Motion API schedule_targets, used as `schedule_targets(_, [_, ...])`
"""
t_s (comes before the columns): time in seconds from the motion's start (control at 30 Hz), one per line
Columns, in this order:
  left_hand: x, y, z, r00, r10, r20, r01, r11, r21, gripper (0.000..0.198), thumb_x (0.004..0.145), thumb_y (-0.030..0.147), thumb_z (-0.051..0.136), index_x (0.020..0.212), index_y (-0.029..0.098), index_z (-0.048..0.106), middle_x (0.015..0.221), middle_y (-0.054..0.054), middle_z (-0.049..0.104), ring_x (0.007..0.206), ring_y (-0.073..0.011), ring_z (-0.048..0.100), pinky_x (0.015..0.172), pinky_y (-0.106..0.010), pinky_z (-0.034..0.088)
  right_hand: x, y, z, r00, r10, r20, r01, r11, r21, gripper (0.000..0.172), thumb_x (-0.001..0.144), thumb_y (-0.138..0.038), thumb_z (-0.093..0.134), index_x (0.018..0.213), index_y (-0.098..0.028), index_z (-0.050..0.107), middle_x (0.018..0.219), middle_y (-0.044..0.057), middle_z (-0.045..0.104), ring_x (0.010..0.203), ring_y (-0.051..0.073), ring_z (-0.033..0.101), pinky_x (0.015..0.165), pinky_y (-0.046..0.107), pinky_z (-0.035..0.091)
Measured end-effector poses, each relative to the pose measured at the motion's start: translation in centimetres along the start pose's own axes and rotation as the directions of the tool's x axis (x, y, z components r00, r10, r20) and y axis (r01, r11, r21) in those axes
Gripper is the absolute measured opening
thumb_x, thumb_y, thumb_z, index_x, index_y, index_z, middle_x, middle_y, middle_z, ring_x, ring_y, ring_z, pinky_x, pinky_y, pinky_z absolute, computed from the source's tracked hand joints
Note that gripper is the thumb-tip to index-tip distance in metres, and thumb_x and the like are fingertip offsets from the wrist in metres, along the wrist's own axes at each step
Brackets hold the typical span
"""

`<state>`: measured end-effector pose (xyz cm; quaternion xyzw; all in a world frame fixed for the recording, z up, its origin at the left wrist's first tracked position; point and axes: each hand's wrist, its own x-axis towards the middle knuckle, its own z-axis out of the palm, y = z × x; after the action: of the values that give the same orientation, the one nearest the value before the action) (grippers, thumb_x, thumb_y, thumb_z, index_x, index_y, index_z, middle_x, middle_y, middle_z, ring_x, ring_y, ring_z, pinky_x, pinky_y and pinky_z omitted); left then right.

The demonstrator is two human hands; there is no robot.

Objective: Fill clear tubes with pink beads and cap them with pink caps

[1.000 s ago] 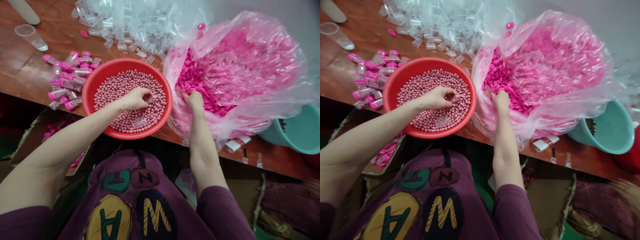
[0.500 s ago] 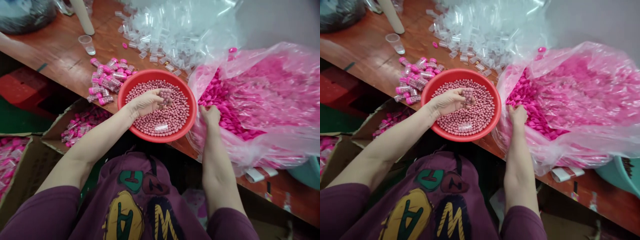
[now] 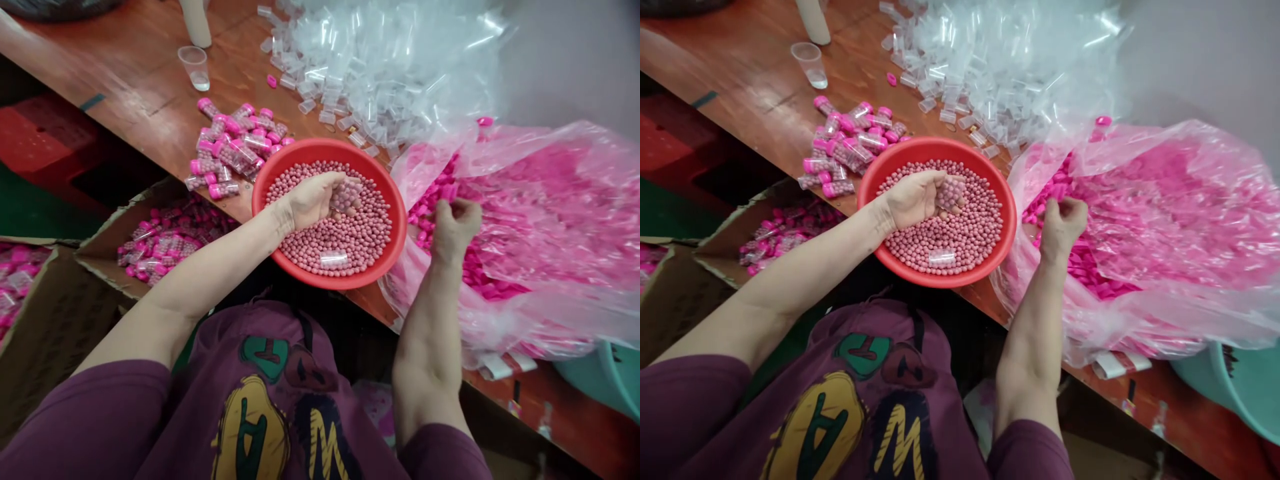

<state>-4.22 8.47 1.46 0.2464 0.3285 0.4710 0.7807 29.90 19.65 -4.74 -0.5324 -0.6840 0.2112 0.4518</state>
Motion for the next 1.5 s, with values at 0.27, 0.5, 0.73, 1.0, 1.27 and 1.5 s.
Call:
schedule_targets(0.27, [0.7,-0.4,0.1,0.989,0.017,-0.146,-0.015,1.000,0.012,0.025,0.112,0.031,0.058,0.100,0.016,0.075,0.070,-0.004,0.071,0.060,-0.0154,0.064,0.057,-0.028,0.042,-2.0,-13.6,7.7,0.871,-0.401,0.283,0.395,0.915,0.080,0.017,0.097,-0.018,0.070,0.110,-0.028,0.076,0.108,0.003,0.081,0.097,0.021,0.076,0.091,0.040,0.064])
schedule_targets(0.5, [0.7,-0.6,-0.1,0.972,0.080,-0.220,-0.074,0.997,0.039,0.029,0.110,0.025,0.060,0.083,0.017,0.068,0.069,-0.002,0.067,0.058,-0.0109,0.056,0.056,-0.025,0.041,-3.7,-13.7,9.3,0.876,-0.401,0.269,0.371,0.915,0.155,0.026,0.103,-0.029,0.070,0.128,-0.030,0.078,0.126,0.006,0.083,0.118,0.026,0.079,0.109,0.048,0.068])
schedule_targets(0.73, [1.0,-1.0,0.1,0.981,0.094,-0.172,-0.089,0.995,0.034,0.025,0.107,0.026,0.064,0.083,0.018,0.065,0.070,-0.001,0.064,0.057,-0.0104,0.055,0.054,-0.025,0.037,-4.0,-12.6,9.9,0.928,-0.265,0.261,0.193,0.944,0.269,0.037,0.107,-0.060,0.075,0.131,-0.033,0.081,0.128,0.004,0.085,0.121,0.026,0.080,0.115,0.051,0.067])
schedule_targets(1.0, [-0.2,-0.3,0.4,0.987,0.081,-0.139,-0.069,0.993,0.094,0.013,0.092,0.008,0.060,0.084,0.017,0.064,0.072,0.000,0.063,0.063,-0.0114,0.061,0.060,-0.024,0.042,-4.1,-12.7,8.9,0.932,-0.235,0.275,0.170,0.955,0.242,0.034,0.104,-0.056,0.079,0.130,-0.033,0.083,0.130,0.003,0.085,0.127,0.027,0.079,0.122,0.053,0.064])
schedule_targets(1.27, [-0.6,-0.4,0.6,0.969,0.151,-0.197,-0.106,0.969,0.221,0.012,0.083,0.005,0.065,0.082,0.016,0.069,0.076,-0.002,0.064,0.065,-0.0106,0.054,0.062,-0.025,0.040,-4.7,-13.4,8.7,0.915,-0.243,0.323,0.177,0.959,0.220,0.020,0.105,-0.033,0.073,0.123,-0.032,0.082,0.130,0.003,0.086,0.122,0.026,0.079,0.119,0.053,0.065])
schedule_targets(1.5, [-0.2,-0.2,-0.4,0.924,0.212,-0.319,-0.138,0.961,0.238,0.010,0.080,0.008,0.071,0.082,0.018,0.068,0.073,0.000,0.064,0.062,-0.0096,0.053,0.055,-0.023,0.033,-4.5,-13.2,8.5,0.901,-0.316,0.297,0.287,0.948,0.137,0.026,0.098,-0.021,0.068,0.116,-0.030,0.084,0.121,0.004,0.086,0.116,0.026,0.079,0.110,0.049,0.066])
